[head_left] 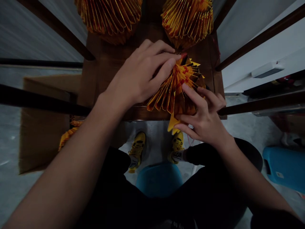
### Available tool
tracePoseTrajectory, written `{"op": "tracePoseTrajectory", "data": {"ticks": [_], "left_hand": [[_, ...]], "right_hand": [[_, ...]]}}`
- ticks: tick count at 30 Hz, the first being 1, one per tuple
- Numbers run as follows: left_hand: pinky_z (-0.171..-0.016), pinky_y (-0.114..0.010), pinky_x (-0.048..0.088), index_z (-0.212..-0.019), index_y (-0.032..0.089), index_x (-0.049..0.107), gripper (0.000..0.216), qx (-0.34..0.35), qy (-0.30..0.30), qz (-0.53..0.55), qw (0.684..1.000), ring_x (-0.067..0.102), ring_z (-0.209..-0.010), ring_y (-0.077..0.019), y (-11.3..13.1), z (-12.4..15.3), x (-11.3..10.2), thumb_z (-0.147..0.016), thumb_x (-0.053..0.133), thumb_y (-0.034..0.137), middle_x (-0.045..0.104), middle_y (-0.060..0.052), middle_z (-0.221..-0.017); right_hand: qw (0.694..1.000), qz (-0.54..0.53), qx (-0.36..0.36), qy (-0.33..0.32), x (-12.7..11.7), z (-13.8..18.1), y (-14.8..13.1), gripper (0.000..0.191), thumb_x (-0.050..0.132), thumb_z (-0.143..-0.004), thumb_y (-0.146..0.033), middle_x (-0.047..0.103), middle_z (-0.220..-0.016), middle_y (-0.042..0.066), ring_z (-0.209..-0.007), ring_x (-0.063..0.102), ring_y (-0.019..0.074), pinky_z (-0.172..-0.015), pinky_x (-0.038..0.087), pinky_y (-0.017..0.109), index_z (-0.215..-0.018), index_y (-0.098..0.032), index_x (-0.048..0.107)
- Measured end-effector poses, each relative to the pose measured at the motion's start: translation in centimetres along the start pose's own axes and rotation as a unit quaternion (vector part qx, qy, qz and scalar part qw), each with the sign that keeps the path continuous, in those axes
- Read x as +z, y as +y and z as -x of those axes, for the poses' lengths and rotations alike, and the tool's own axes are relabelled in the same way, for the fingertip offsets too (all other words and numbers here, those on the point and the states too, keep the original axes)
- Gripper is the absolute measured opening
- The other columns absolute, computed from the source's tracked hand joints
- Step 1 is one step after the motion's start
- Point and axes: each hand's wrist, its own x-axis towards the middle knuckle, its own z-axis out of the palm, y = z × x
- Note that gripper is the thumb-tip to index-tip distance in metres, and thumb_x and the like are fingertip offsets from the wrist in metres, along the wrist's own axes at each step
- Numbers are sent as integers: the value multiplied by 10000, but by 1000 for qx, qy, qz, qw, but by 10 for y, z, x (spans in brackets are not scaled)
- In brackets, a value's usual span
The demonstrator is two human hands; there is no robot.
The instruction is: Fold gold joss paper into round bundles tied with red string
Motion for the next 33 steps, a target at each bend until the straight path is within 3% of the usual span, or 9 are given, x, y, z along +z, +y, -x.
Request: {"op": "tracePoseTrajectory", "data": {"ticks": [5,9,11,14,17,23,27,29,33], "left_hand": [[-1174,-488,446,-1509,179,677,539,-7,12,-9,1000,579,-1279,-323,-1,1,2,-1196,299,403,669,-99,-1491],[-1188,-489,447,-1523,192,670,530,-10,12,-9,1000,580,-1291,-330,-1,0,3,-1194,312,404,670,-99,-1487],[-1187,-487,449,-1519,184,671,538,-11,11,-10,1000,576,-1299,-332,0,0,3,-1196,305,410,665,-104,-1491],[-1194,-485,448,-1524,173,663,542,-11,11,-11,1000,569,-1304,-334,1,-1,3,-1194,306,411,664,-105,-1493],[-1185,-492,451,-1519,176,670,544,-11,10,-7,1000,572,-1300,-338,0,-1,4,-1188,306,408,668,-104,-1488],[-1156,-483,464,-1514,276,681,518,-18,15,-7,1000,595,-1286,-345,0,1,4,-1147,332,383,674,-66,-1485],[-1178,-479,459,-1467,274,708,514,-12,21,5,1000,600,-1269,-335,2,3,4,-1152,320,392,674,-62,-1493],[-1180,-485,459,-1461,257,710,517,-11,21,6,1000,598,-1269,-331,3,3,4,-1158,316,399,673,-75,-1494],[-1190,-497,452,-1498,252,687,508,-17,8,5,1000,593,-1304,-332,6,2,3,-1151,338,377,663,-93,-1509]], "right_hand": [[999,-35,-23,17,-5,1,9,554,578,-1060,-614,486,-1713,7,-1473,431,371,-1192,329,564,-697,-210,687],[988,-52,33,139,-6,0,3,362,547,-1075,-493,571,-1598,90,-1304,524,344,-1103,391,524,-923,-243,761],[985,-36,57,160,-4,-1,-3,252,592,-1050,-449,594,-1558,80,-1283,543,348,-1085,413,530,-1074,-277,773],[988,-15,103,115,6,-2,-11,248,627,-1039,-434,553,-1600,96,-1325,547,371,-1098,449,574,-1196,-291,753],[989,19,130,70,17,-3,-15,252,661,-1028,-459,435,-1700,125,-1424,454,406,-1131,435,602,-1116,-248,767],[999,-18,-24,35,16,1,-8,424,664,-1029,-566,481,-1699,-23,-1486,362,363,-1208,324,550,-754,-250,727],[997,-66,-26,23,7,3,1,580,624,-1030,-633,532,-1671,9,-1463,399,365,-1202,350,548,-631,-215,676],[997,-70,2,45,5,2,1,519,590,-1054,-589,518,-1680,33,-1433,449,356,-1189,364,553,-713,-223,727],[993,-52,49,95,8,-2,-7,254,612,-1050,-464,532,-1638,68,-1399,524,349,-1144,395,550,-1187,-320,772]]}}
